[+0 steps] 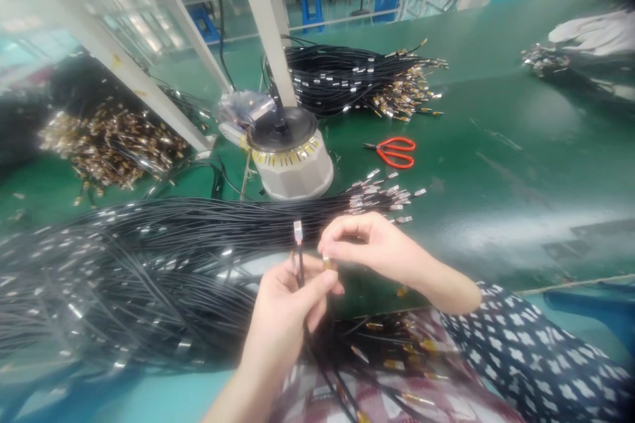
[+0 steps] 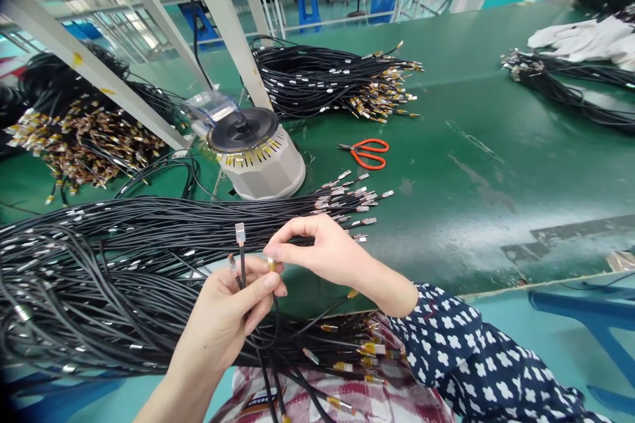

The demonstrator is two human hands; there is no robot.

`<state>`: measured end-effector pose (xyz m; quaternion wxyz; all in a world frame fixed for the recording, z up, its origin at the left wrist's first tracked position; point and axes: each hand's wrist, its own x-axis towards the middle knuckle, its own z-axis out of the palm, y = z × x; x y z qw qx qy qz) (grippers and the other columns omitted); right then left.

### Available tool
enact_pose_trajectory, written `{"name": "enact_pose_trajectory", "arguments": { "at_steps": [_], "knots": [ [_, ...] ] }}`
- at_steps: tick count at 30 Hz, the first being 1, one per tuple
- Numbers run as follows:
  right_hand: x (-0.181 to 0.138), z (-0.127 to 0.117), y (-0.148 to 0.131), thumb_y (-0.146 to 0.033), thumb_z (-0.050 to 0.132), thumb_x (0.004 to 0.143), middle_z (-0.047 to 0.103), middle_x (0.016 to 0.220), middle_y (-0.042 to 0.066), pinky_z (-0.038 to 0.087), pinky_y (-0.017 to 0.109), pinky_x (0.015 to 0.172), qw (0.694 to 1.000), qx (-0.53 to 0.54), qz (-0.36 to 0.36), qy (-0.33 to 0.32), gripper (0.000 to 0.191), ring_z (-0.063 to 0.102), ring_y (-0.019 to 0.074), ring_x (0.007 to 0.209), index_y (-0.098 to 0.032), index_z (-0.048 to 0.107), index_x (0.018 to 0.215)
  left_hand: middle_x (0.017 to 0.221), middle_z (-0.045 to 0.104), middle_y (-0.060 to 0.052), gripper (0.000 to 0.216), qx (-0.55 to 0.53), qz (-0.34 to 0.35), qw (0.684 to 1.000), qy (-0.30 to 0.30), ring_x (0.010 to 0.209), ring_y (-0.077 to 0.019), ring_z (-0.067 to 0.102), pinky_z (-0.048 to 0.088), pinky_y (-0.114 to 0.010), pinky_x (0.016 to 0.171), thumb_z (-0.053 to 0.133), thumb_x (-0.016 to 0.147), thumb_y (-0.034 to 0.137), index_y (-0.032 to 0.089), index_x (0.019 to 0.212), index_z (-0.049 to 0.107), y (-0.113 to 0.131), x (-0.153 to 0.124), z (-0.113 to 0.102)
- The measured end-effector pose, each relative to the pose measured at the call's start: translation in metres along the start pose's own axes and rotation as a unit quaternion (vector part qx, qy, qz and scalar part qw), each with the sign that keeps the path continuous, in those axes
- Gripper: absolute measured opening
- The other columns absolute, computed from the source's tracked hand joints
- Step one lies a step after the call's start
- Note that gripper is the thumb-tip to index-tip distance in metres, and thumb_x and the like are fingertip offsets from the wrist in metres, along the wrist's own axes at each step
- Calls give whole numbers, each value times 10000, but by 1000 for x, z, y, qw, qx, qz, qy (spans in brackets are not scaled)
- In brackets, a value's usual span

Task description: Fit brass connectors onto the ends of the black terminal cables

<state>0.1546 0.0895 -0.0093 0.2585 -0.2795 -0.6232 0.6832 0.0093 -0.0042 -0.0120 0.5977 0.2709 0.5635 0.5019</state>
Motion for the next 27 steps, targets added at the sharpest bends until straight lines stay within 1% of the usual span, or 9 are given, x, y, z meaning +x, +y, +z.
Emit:
{"name": "enact_pose_trajectory", "arguments": {
  "at_steps": [2,5,7,9,12,17,19,22,27],
  "knots": [
    [1,-1,3,-302,686,824,666,795,34,481,275,762,1000,25,3,-15,172,609,148,762,-139,688,770,601,697,-49,153,4,0,1000,-2,327,-2,343,191,-195,403,768,721,224,123,742,656,0,-1,0],
    [1,-1,7,-284,687,825,655,805,25,482,251,735,996,88,19,-29,156,610,124,733,-136,677,774,634,693,-50,163,-7,-5,1000,-26,347,-6,343,199,-209,422,743,757,252,118,838,698,2,-1,-2],
    [2,-1,8,-286,690,823,645,807,14,482,241,704,991,121,31,-38,152,609,107,689,-139,674,788,632,678,-46,177,-21,-13,999,-48,350,-7,333,187,-219,427,723,778,278,112,835,707,3,-1,-3],
    [2,-1,8,-291,691,824,640,813,11,485,237,690,988,142,40,-45,156,608,99,667,-137,679,806,631,667,-41,184,-36,-28,997,-70,345,-1,321,167,-221,422,721,780,291,108,784,702,3,1,-5],
    [2,-1,7,-287,707,813,647,830,18,492,234,722,986,153,44,-43,158,618,101,706,-129,692,808,642,660,-31,187,-67,-56,991,-97,336,10,316,150,-211,416,738,764,294,115,744,687,2,5,-7],
    [1,-2,5,-290,721,803,665,930,37,506,257,744,981,173,52,-64,163,630,96,686,-134,687,773,600,635,-8,182,-108,-90,981,-132,318,22,288,128,-187,400,763,745,282,122,788,690,-2,9,-10],
    [2,-1,4,-302,728,796,669,947,44,511,281,795,981,171,52,-72,177,643,116,743,-134,689,758,585,625,-3,193,-119,-102,977,-147,323,27,261,123,-180,400,776,734,279,119,786,681,-2,9,-12],
    [3,1,4,-328,734,789,673,925,45,499,314,861,984,155,48,-78,197,641,149,845,-136,698,766,583,600,1,242,-124,-111,971,-173,342,28,231,114,-183,403,783,729,309,117,734,635,-2,8,-15],
    [4,5,6,-325,720,802,663,916,38,479,312,886,984,144,37,-99,196,620,153,889,-140,685,747,558,533,25,335,-121,-125,956,-236,356,20,202,119,-213,420,787,712,389,129,703,576,-1,8,-18]
  ]
}}
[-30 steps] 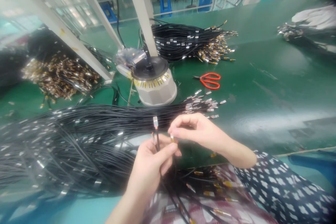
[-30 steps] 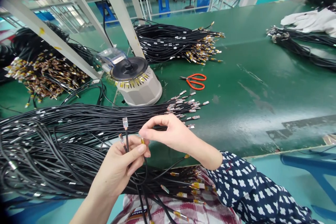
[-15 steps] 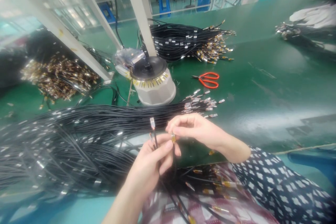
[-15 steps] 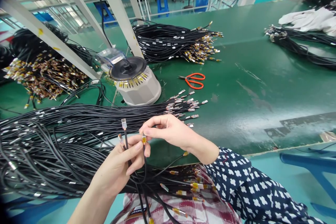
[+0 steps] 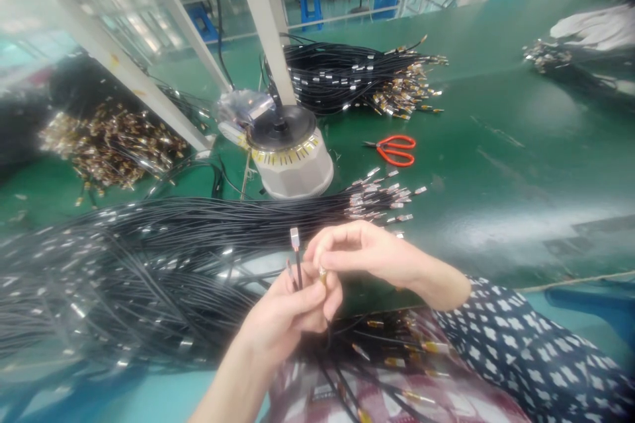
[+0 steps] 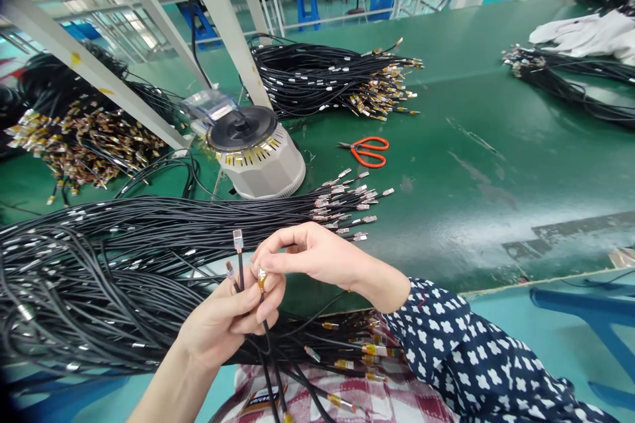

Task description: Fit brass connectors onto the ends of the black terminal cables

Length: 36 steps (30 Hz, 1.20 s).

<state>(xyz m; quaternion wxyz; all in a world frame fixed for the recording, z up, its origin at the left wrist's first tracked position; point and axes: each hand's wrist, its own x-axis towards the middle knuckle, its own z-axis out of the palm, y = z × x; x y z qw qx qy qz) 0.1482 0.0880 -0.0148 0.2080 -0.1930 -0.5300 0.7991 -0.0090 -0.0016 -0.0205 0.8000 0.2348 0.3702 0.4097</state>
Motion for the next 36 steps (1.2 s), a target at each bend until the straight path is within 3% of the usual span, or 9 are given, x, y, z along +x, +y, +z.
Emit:
{"name": "enact_pose_trajectory", "arguments": {
  "at_steps": [7,13,20,27,30,33,36],
  "knots": [
    [-3,1,-1,-280,691,822,662,940,42,469,298,873,999,-32,-28,26,160,615,146,886,-139,683,747,586,526,25,288,4,-4,1000,-12,361,30,197,137,-210,431,693,824,386,113,737,662,-2,-4,-4],
    [-5,3,-1,-221,668,832,660,923,39,469,284,850,997,-59,-37,35,108,612,135,848,-137,673,764,601,567,16,243,-12,-2,1000,2,359,26,229,135,-202,428,705,818,373,139,882,716,-3,-6,-3],
    [-5,5,-1,-250,677,829,663,934,56,464,324,894,997,-66,-37,23,135,618,165,898,-130,664,770,556,531,32,232,-22,9,999,-33,360,16,177,142,-206,426,730,793,335,129,720,653,-6,-3,-9],
    [-7,9,-1,-227,675,831,655,957,63,457,350,930,998,-48,-41,-5,108,610,185,951,-128,659,790,491,516,-24,390,8,10,997,-77,379,-41,320,172,-222,401,723,766,435,98,579,662,-10,-6,-12],
    [-16,-2,-9,-215,670,836,653,1020,74,442,353,953,994,-95,-47,3,102,609,194,994,-135,664,774,654,608,-51,335,12,12,997,-72,371,-5,266,140,-206,396,689,803,443,111,778,724,-8,-6,-8],
    [-24,-15,-18,-268,651,852,658,1026,87,459,350,911,989,-132,-45,-38,202,623,196,948,-134,671,702,805,623,-28,256,-2,27,999,-41,372,17,253,155,-199,410,677,824,423,193,936,697,-7,-4,-5],
    [-22,-20,-17,-328,635,861,678,952,75,479,325,841,987,-149,-47,44,244,625,181,875,-146,681,706,759,595,-8,221,-6,38,999,-33,371,17,251,152,-196,417,608,882,398,188,895,678,-7,-1,-3]
  ]
}}
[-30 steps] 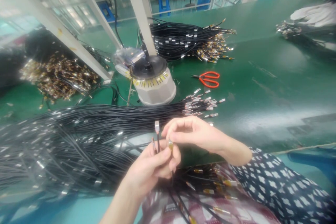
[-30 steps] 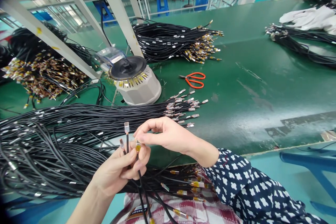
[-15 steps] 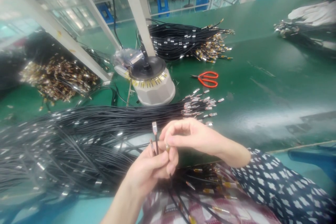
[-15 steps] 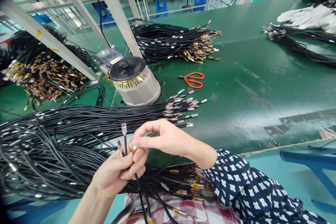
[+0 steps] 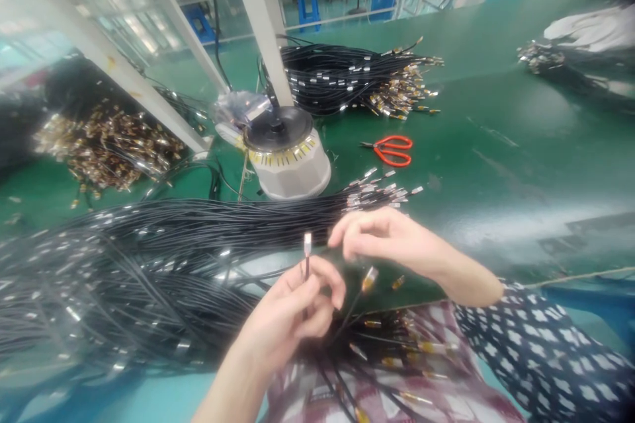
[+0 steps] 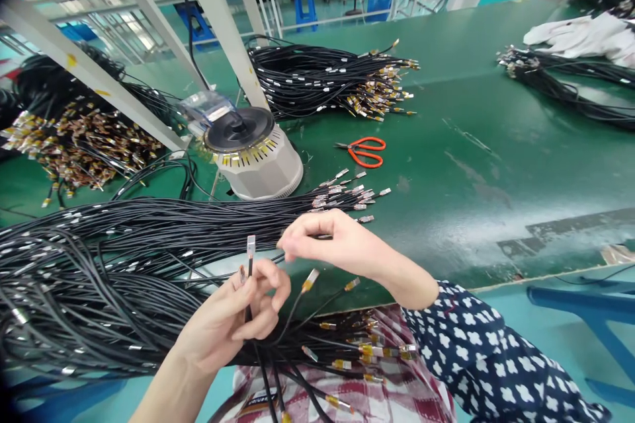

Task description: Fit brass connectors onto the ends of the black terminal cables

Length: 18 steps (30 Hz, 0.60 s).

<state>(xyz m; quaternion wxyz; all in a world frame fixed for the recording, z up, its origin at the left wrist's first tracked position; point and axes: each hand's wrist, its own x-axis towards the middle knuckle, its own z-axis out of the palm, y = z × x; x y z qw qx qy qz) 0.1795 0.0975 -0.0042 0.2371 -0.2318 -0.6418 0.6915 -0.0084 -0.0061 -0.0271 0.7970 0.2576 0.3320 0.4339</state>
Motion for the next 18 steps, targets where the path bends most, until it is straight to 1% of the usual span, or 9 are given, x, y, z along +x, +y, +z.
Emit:
{"name": "enact_pose_trajectory", "arguments": {
  "at_steps": [2,3,5,8,10,12,14,16,18],
  "knots": [
    [7,7,4,-338,659,842,690,913,62,483,315,823,997,1,15,70,199,626,175,856,-151,697,785,702,580,-1,256,2,1,1000,4,367,15,229,145,-195,416,555,917,393,174,858,674,0,0,1],
    [12,12,6,-339,666,834,696,910,59,486,317,830,996,18,19,80,190,630,174,857,-152,700,827,680,576,1,271,3,0,1000,10,366,13,221,143,-196,416,543,923,395,171,850,676,-1,0,1],
    [20,22,9,-344,667,828,702,894,53,493,319,838,996,60,18,69,196,636,170,850,-153,699,854,651,576,-2,293,13,-3,1000,21,366,8,221,141,-201,417,550,917,411,163,849,691,-1,-1,4],
    [26,30,12,-325,682,806,684,815,34,499,306,782,995,63,14,69,171,631,155,771,-158,687,771,654,610,-38,375,40,-11,998,44,367,-8,294,173,-208,422,514,924,455,142,904,719,-1,-3,8],
    [26,30,12,-295,681,803,674,797,30,495,299,758,997,29,4,73,163,627,152,752,-160,674,711,721,646,-79,413,63,12,993,96,435,-56,447,273,-214,451,493,928,472,131,939,726,0,-3,9],
    [23,27,11,-257,675,808,680,822,34,492,296,779,997,-16,-19,71,154,635,157,789,-160,673,687,753,641,-78,385,79,71,977,183,536,-102,535,353,-225,499,544,903,466,127,920,728,1,-3,10],
    [20,26,8,-227,674,812,686,848,36,487,293,804,994,-65,-43,71,137,640,160,830,-160,679,693,695,591,-29,331,86,112,958,248,494,-73,476,325,-205,465,629,853,447,129,865,720,3,-3,10],
    [17,26,6,-203,675,812,686,870,38,480,295,830,990,-107,-55,76,127,640,164,862,-161,679,693,573,493,41,279,101,98,954,264,400,-22,320,220,-179,409,711,796,412,136,839,698,4,-4,10],
    [15,29,5,-179,665,814,680,878,37,474,306,849,987,-127,-53,82,127,637,167,876,-163,668,688,534,475,65,252,127,67,955,260,378,0,249,163,-167,394,782,733,352,142,818,673,4,-4,12]
  ]
}}
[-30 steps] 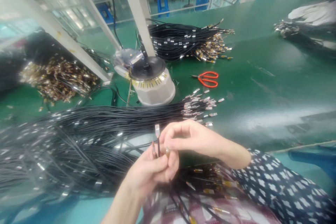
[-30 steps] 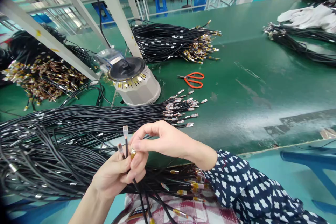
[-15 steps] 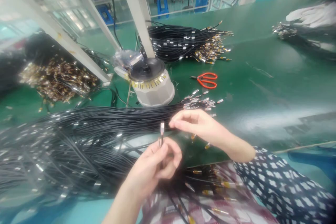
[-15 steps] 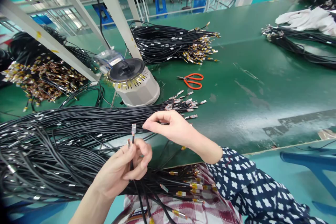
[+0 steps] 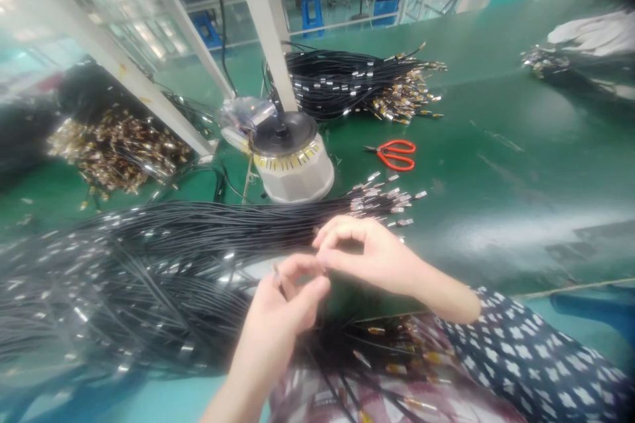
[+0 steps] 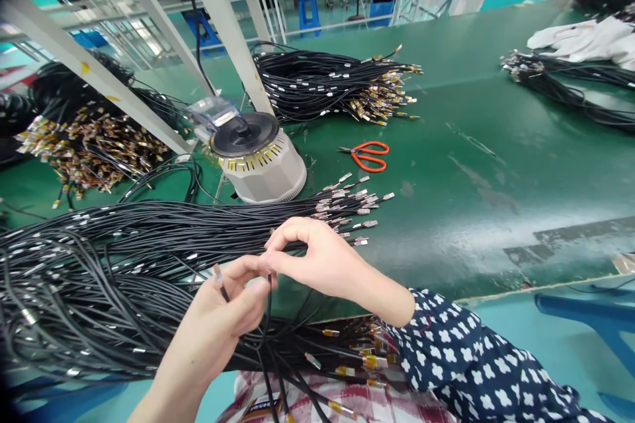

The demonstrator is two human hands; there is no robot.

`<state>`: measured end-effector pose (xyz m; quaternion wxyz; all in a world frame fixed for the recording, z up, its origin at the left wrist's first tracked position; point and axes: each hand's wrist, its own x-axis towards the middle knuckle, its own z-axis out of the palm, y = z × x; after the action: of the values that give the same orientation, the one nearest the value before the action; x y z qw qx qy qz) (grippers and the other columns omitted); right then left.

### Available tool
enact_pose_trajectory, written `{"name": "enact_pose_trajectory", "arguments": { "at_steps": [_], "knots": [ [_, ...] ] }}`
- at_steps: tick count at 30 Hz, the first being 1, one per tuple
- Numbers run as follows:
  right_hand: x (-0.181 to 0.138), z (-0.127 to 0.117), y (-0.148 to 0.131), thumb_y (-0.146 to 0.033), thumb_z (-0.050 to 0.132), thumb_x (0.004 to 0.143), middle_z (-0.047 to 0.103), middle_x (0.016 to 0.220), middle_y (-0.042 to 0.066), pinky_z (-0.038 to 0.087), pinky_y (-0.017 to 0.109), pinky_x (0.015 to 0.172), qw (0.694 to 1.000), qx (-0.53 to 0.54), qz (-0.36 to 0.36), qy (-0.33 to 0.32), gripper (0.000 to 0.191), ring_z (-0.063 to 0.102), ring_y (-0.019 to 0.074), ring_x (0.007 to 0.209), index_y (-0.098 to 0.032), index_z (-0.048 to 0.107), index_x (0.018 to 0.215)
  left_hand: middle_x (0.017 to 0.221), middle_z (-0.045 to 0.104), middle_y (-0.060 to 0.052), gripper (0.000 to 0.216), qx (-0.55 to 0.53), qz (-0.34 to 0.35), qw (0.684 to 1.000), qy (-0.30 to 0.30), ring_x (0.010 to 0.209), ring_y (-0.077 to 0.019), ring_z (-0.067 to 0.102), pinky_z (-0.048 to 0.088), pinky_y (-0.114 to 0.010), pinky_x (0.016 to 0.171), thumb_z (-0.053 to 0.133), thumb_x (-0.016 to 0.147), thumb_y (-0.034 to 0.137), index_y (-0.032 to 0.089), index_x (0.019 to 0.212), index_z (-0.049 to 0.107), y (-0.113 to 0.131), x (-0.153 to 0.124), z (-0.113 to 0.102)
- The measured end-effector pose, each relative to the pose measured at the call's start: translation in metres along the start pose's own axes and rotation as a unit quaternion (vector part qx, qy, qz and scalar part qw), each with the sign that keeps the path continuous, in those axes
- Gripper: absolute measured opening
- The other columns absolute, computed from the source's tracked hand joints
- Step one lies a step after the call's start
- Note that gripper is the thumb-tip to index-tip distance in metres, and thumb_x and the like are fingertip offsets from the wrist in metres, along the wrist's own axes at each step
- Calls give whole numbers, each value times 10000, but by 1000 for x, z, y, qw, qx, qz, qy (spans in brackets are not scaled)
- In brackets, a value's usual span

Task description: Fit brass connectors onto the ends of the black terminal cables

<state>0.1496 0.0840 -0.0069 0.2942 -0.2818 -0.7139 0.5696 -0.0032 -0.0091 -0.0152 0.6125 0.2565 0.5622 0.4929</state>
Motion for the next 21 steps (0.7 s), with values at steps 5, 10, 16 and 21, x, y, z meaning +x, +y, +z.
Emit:
{"name": "enact_pose_trajectory", "arguments": {
  "at_steps": [5,10,16,21],
  "knots": [
    [-4,4,6,-180,675,807,625,947,28,481,335,884,989,125,16,72,132,620,165,934,-190,569,885,594,608,6,267,-27,16,999,38,357,21,276,160,-157,388,833,663,289,126,757,643,3,-2,5],
    [-6,2,14,-157,730,776,556,995,-3,502,225,715,957,283,27,56,279,611,78,767,-204,472,871,581,617,9,241,-53,27,998,27,357,19,267,155,-144,385,798,711,243,150,859,632,3,-1,4],
    [-6,3,12,-137,774,724,553,993,-4,508,240,731,965,259,30,30,335,598,69,729,-196,472,857,581,643,-2,267,-36,55,997,39,369,4,304,192,-146,394,765,745,214,167,973,634,0,-6,6],
    [-5,6,12,-172,761,740,552,1009,8,515,283,758,971,235,33,14,319,598,91,751,-201,469,866,577,645,-10,237,-29,55,997,44,375,-1,316,182,-143,386,767,741,211,163,957,680,2,-8,9]
  ]
}}
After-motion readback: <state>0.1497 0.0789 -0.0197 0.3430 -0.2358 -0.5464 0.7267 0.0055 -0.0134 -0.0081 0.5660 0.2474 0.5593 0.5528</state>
